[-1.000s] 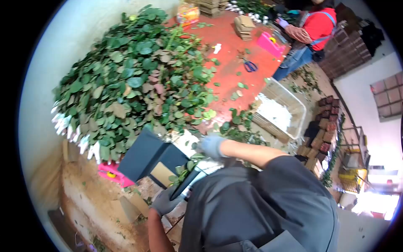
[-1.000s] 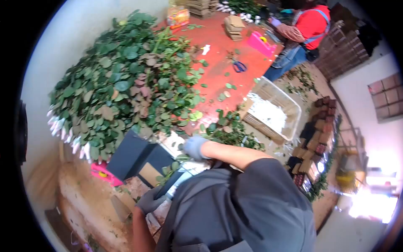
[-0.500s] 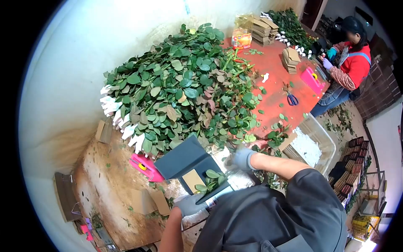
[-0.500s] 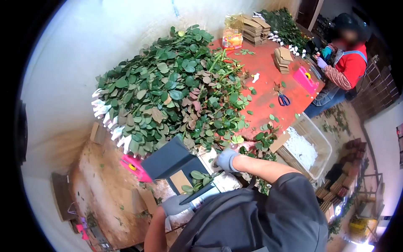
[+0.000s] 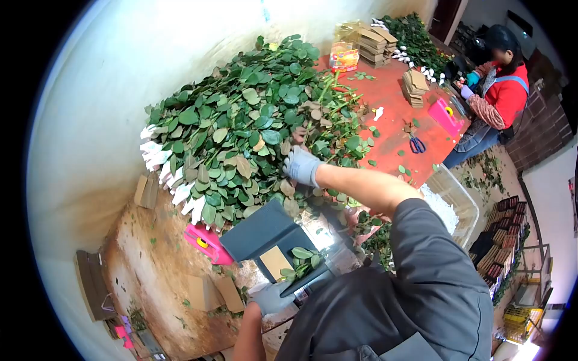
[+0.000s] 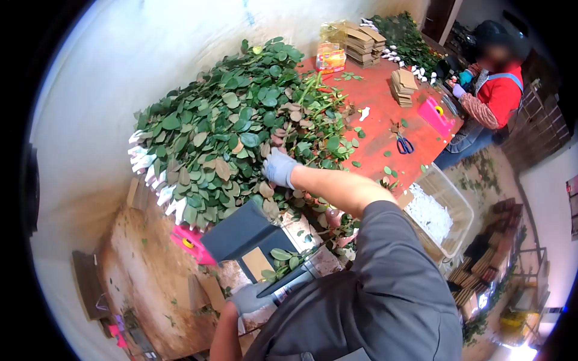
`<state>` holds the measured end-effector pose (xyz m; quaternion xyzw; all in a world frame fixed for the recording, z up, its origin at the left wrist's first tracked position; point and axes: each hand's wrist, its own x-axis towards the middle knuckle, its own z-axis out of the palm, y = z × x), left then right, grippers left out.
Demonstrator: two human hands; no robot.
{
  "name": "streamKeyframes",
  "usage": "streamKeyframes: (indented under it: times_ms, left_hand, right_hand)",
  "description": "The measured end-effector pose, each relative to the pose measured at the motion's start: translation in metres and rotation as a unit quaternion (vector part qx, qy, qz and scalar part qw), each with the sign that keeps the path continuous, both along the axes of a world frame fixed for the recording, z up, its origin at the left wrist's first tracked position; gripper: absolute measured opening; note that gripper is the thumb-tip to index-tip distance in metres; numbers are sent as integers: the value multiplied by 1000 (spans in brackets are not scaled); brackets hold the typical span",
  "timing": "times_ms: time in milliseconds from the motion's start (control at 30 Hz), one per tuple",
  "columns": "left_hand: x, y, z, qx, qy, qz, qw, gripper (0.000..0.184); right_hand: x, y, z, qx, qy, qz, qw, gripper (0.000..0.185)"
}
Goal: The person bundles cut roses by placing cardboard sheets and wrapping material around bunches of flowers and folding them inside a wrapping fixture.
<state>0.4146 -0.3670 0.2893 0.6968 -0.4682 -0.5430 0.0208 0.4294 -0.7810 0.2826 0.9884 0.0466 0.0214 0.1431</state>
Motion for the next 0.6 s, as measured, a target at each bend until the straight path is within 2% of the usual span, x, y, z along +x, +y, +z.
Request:
streamKeyframes:
  times_ms: [100,167,200,300,367,433,500,533,600]
  left_hand:
    - [-4,0,0,-5,-40,-3,999,77]
    - [-4,0,0,-15,-39,-6,999,78]
    - [-5,-2,3,4,-40,-5,999,79]
    - [-5,-9,22,0,-46,6,999,80]
    - [-5,-9,16,20,-60,-1,998,73]
    - [-4,-7,8,16,-25,3,1000,74]
    - [-7,-2,1,52,-8,44,998,75]
    - [-9,3,-5,64,12,25,998,77]
    - [-6,-1,5,30,16,22,999,78]
  right_hand:
    - [-2,-4,55,-27,-149,36,988,14]
    - [-4,0,104,-44,-174,50,983,9]
    - [-8,6,130,-52,-129,30,990,17]
    - [-34,36,184,-61,-148,59,985,40]
    - [-52,57,194,-51,-232,125,963,14]
    - [-75,81,193,-20,-176,118,977,16]
    - [-97,99,179,3,-4,85,996,15]
    - [-107,104,164,-30,112,64,991,22]
    - [-120,101,119,19,241,58,969,24]
